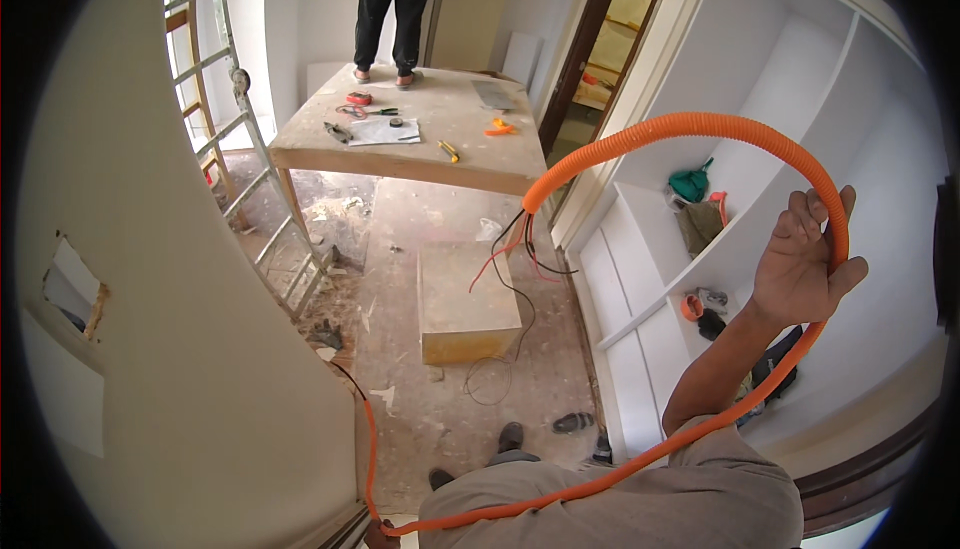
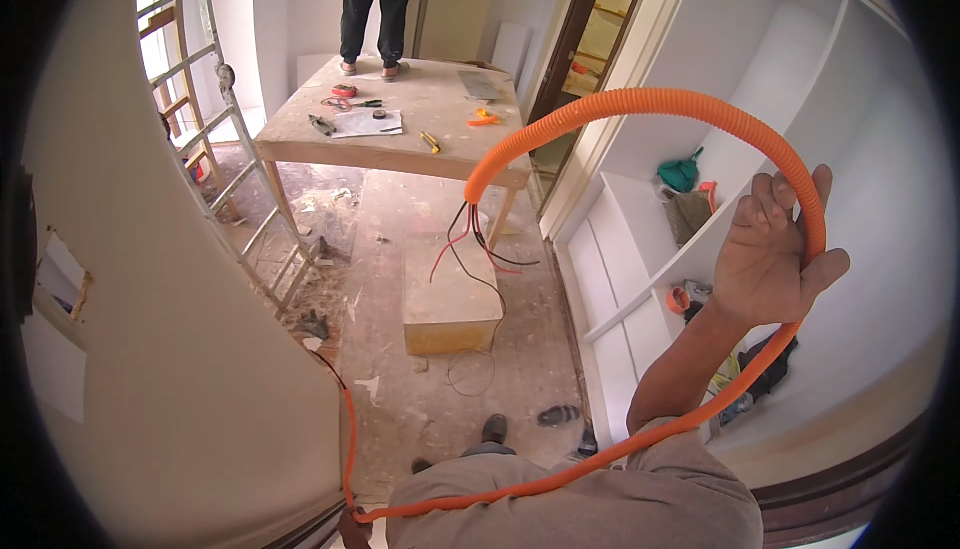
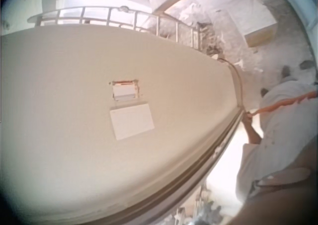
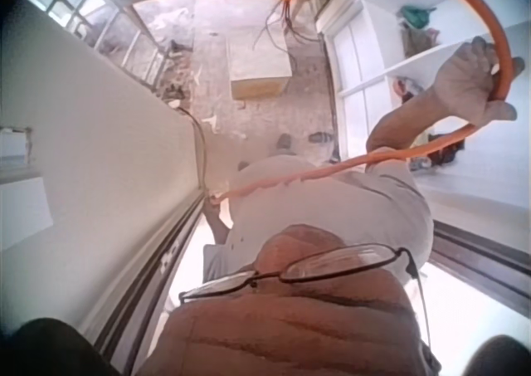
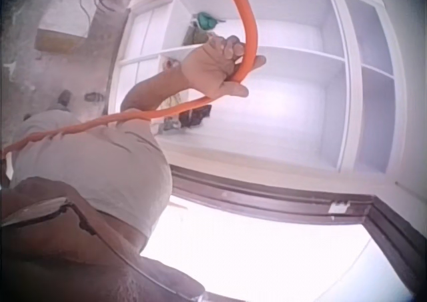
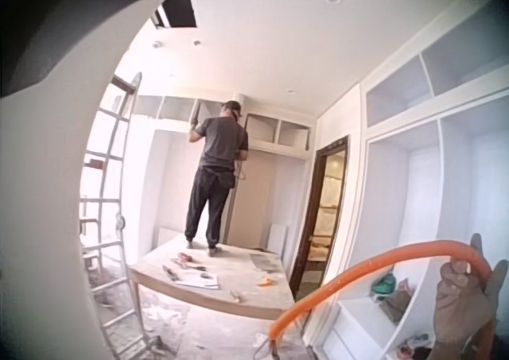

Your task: The person is preparing and bundling electrical wires during room construction.

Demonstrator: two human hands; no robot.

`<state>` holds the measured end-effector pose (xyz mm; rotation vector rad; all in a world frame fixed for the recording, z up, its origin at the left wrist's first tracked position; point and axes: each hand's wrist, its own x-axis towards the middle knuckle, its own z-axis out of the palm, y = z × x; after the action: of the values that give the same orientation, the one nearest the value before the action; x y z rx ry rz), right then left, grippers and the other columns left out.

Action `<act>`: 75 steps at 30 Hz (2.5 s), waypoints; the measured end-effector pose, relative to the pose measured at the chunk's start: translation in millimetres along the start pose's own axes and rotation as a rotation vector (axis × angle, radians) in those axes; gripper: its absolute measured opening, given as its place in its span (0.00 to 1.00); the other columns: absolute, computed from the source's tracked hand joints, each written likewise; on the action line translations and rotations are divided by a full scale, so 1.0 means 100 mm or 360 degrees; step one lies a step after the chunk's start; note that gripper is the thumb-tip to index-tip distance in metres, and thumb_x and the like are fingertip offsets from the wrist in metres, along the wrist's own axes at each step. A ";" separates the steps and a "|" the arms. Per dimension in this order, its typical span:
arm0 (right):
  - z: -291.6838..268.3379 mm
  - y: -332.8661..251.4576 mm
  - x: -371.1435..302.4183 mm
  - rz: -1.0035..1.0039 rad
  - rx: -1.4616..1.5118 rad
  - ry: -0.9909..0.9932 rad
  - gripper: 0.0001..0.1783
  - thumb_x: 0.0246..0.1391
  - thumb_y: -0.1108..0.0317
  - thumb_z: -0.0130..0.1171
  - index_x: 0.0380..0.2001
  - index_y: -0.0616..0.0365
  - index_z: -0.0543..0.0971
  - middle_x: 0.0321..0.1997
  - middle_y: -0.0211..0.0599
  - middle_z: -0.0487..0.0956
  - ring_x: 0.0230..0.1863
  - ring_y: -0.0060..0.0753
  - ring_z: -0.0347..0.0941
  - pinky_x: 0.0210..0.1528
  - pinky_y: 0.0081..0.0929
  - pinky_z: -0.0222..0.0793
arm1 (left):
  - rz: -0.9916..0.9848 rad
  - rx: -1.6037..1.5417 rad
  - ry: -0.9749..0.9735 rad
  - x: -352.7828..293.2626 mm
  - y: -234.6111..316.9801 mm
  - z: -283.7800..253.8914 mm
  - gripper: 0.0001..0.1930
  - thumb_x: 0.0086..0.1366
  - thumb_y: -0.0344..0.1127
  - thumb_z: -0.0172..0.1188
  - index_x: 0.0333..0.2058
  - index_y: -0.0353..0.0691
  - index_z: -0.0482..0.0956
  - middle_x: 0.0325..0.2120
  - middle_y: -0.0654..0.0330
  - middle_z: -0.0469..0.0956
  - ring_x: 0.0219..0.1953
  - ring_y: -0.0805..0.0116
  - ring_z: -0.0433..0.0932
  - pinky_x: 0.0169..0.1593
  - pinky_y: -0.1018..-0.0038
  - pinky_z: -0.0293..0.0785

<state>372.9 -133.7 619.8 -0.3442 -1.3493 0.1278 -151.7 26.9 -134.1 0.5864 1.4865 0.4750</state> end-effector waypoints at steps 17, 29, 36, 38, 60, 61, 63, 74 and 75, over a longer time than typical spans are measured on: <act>-0.02 -0.28 -0.01 -0.0054 0.0033 0.0190 0.39 0.40 0.65 0.59 0.54 0.80 0.62 0.43 0.52 0.61 0.43 0.36 0.56 0.46 0.28 0.61 | -0.0412 -0.0901 0.0132 -0.53 0.18 0.07 0.03 0.63 0.32 0.55 0.32 0.39 0.73 0.26 0.58 0.72 0.29 0.64 0.76 0.30 0.69 0.75; 0.19 -0.16 0.07 0.0106 0.0001 -0.0184 0.32 0.57 0.57 0.60 0.60 0.64 0.68 0.52 0.48 0.71 0.51 0.41 0.64 0.51 0.30 0.69 | -0.0371 -0.0815 0.0088 -0.70 0.16 -0.08 0.09 0.68 0.31 0.53 0.39 0.28 0.73 0.29 0.54 0.74 0.29 0.64 0.74 0.33 0.68 0.72; 0.56 0.18 0.10 -0.0795 -0.0520 0.1064 0.32 0.57 0.57 0.60 0.59 0.65 0.69 0.52 0.51 0.71 0.51 0.42 0.65 0.49 0.29 0.70 | -0.0389 -0.0816 0.0200 -0.89 0.33 0.03 0.09 0.67 0.30 0.54 0.41 0.27 0.73 0.31 0.53 0.75 0.30 0.64 0.75 0.34 0.68 0.72; 0.44 0.08 0.08 -0.0798 -0.0506 0.1065 0.31 0.57 0.58 0.60 0.59 0.65 0.69 0.52 0.52 0.71 0.51 0.42 0.65 0.49 0.29 0.70 | -0.0399 -0.0819 0.0220 -0.93 0.37 0.05 0.10 0.67 0.30 0.53 0.41 0.27 0.73 0.31 0.53 0.75 0.30 0.64 0.75 0.33 0.68 0.72; -0.03 -0.41 -0.06 0.0035 -0.0022 0.0090 0.36 0.43 0.68 0.58 0.55 0.76 0.60 0.42 0.48 0.60 0.44 0.37 0.56 0.46 0.29 0.62 | -0.0447 -0.0803 0.0142 -0.88 0.35 0.09 0.09 0.64 0.29 0.56 0.40 0.32 0.72 0.33 0.56 0.72 0.35 0.66 0.75 0.33 0.74 0.75; -0.03 -0.39 -0.07 0.0013 -0.0026 0.0124 0.37 0.42 0.69 0.59 0.55 0.76 0.60 0.42 0.48 0.60 0.44 0.36 0.57 0.46 0.29 0.63 | -0.0481 -0.0789 0.0196 -0.93 0.42 0.13 0.09 0.63 0.28 0.56 0.41 0.32 0.72 0.33 0.56 0.72 0.35 0.66 0.75 0.34 0.74 0.75; -0.03 -0.37 -0.06 -0.0015 -0.0027 0.0152 0.37 0.42 0.70 0.60 0.55 0.75 0.60 0.42 0.48 0.60 0.45 0.36 0.57 0.45 0.29 0.65 | -0.0460 -0.0791 0.0168 -0.92 0.42 0.12 0.09 0.63 0.28 0.56 0.41 0.32 0.72 0.33 0.57 0.72 0.35 0.66 0.75 0.33 0.74 0.75; -0.07 -0.28 -0.03 0.0071 -0.0050 0.0052 0.38 0.50 0.62 0.63 0.58 0.74 0.60 0.42 0.47 0.62 0.45 0.35 0.58 0.49 0.28 0.64 | -0.0492 -0.0822 0.0195 -0.89 0.41 0.12 0.09 0.63 0.29 0.58 0.40 0.33 0.72 0.31 0.59 0.72 0.33 0.68 0.75 0.32 0.75 0.74; -0.07 -0.26 -0.02 0.0073 -0.0044 0.0049 0.38 0.50 0.62 0.63 0.58 0.74 0.60 0.42 0.47 0.62 0.45 0.35 0.58 0.49 0.28 0.64 | -0.0492 -0.0820 0.0217 -0.92 0.43 0.13 0.09 0.63 0.29 0.58 0.40 0.33 0.72 0.31 0.58 0.72 0.32 0.68 0.75 0.31 0.74 0.73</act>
<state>376.0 -160.0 624.5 -0.3989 -1.3141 0.1414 -140.0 1.4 -36.0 -0.0821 1.4741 0.6328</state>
